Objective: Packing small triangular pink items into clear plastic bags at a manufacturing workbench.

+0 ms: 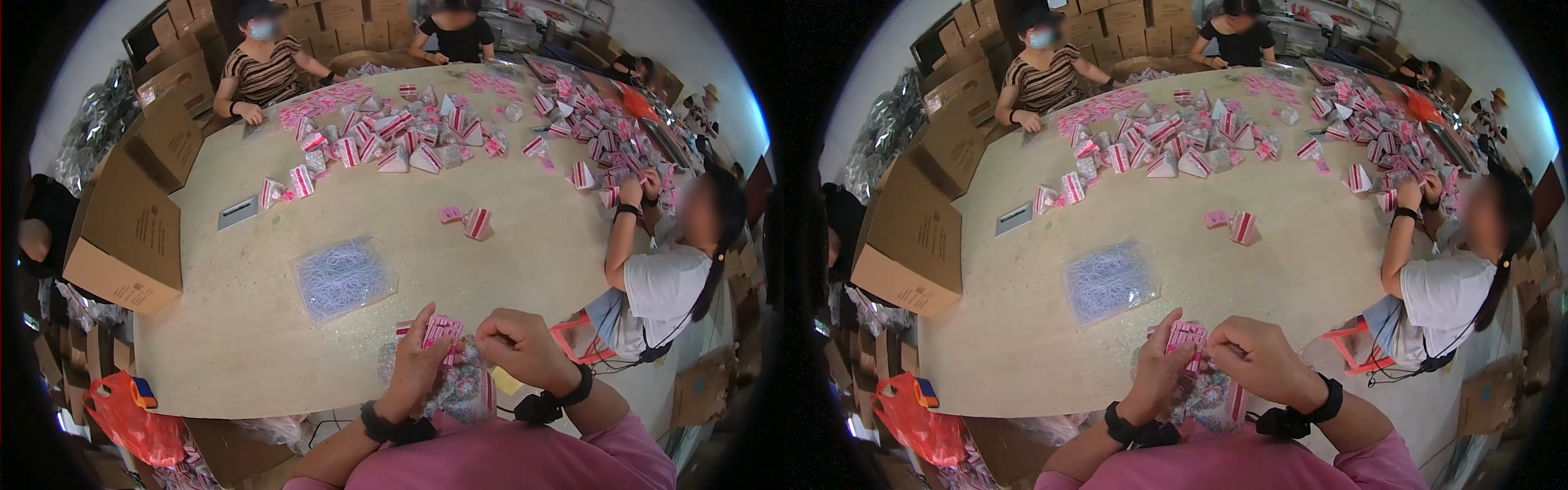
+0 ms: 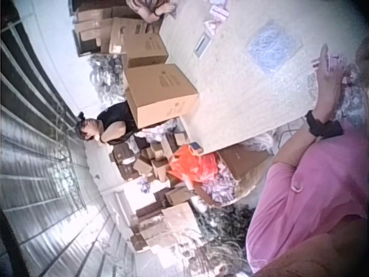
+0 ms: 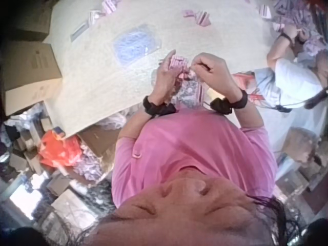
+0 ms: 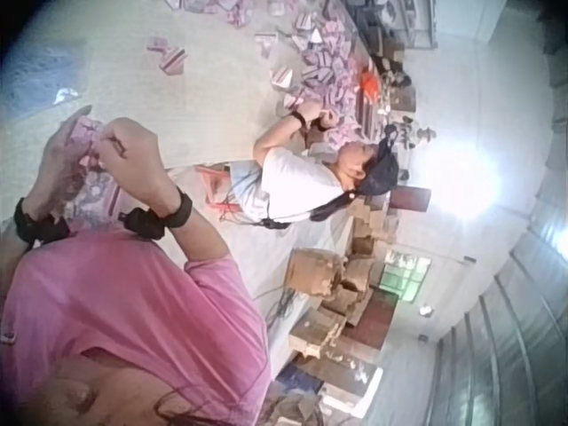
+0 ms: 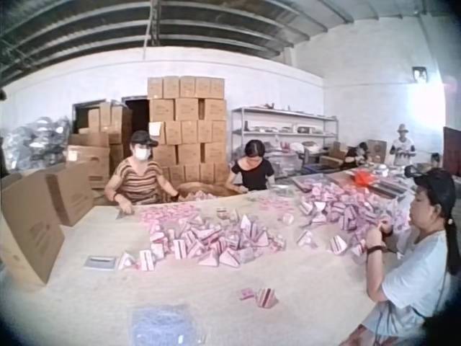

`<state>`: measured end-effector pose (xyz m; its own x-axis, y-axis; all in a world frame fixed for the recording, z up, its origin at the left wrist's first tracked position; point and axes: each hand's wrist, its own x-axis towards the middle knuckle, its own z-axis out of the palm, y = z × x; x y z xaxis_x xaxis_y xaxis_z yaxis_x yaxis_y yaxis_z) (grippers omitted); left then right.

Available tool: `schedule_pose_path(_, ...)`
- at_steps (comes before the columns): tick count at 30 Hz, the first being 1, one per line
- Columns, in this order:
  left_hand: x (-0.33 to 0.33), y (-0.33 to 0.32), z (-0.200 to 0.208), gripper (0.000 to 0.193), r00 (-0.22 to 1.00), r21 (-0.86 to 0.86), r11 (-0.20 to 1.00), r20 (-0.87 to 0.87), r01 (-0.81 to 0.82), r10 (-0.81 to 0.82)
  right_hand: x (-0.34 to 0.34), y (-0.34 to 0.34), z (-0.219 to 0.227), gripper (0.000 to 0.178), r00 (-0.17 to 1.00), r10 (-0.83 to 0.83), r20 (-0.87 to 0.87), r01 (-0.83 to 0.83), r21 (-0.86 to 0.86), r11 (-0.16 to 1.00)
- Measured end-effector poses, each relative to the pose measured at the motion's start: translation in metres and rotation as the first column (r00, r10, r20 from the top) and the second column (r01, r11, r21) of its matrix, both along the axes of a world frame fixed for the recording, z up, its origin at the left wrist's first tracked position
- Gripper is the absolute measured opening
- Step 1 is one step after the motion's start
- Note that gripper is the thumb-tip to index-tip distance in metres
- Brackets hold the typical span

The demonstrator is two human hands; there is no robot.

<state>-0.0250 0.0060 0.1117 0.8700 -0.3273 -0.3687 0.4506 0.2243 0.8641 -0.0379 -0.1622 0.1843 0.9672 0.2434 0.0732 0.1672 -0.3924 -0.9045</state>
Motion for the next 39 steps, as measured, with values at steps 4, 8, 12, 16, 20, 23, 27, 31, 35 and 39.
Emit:
schedule_pose_path(4,-0.002,0.004,0.001,0.055,1.000,0.006,1.000,0.012,0.014,-0.014,-0.001,0.003,-0.004,0.002,0.998,-0.010,-0.059,0.011,0.017,1.000)
schedule_pose_path(8,0.001,0.003,0.004,0.054,1.000,0.021,0.999,-0.002,0.030,-0.030,0.001,0.005,-0.006,0.004,0.994,-0.029,-0.106,0.031,0.013,0.999)
schedule_pose_path(12,0.004,0.005,-0.005,0.057,0.999,0.009,0.999,-0.021,0.037,-0.037,-0.002,0.008,-0.004,0.004,0.992,-0.041,-0.120,0.044,0.022,0.999)
schedule_pose_path(16,0.008,0.007,-0.011,0.057,0.995,-0.054,0.998,-0.101,0.021,-0.027,-0.002,0.007,-0.002,0.004,0.998,-0.015,-0.068,0.013,-0.040,0.999)
schedule_pose_path(20,0.010,0.008,-0.017,0.056,0.993,-0.090,0.996,-0.109,0.024,-0.034,-0.001,0.006,-0.012,0.005,0.998,-0.013,-0.069,0.010,-0.045,0.999)
schedule_pose_path(23,0.013,0.009,-0.015,0.056,0.997,-0.040,0.999,-0.072,0.030,-0.033,0.002,0.005,-0.021,0.005,0.994,-0.022,-0.109,0.018,-0.035,0.999)
schedule_pose_path(27,0.014,0.009,-0.018,0.056,0.998,-0.039,0.998,-0.041,0.043,-0.044,0.005,0.004,-0.038,0.006,0.972,-0.071,-0.225,0.078,0.024,0.997)
schedule_pose_path(31,0.016,0.012,-0.008,0.055,0.995,0.075,0.992,-0.013,0.103,-0.102,0.009,0.008,-0.039,0.006,0.978,-0.072,-0.197,0.069,-0.025,0.997)
schedule_pose_path(35,0.014,0.015,-0.019,0.056,0.989,0.117,0.988,0.091,0.103,-0.114,0.013,0.016,-0.043,0.005,0.985,-0.105,-0.137,0.097,-0.062,0.993)
schedule_pose_path(39,0.013,0.016,-0.025,0.056,0.987,0.146,0.984,0.111,0.100,-0.117,0.015,0.023,-0.060,0.004,0.991,-0.120,0.058,0.127,-0.137,0.982)
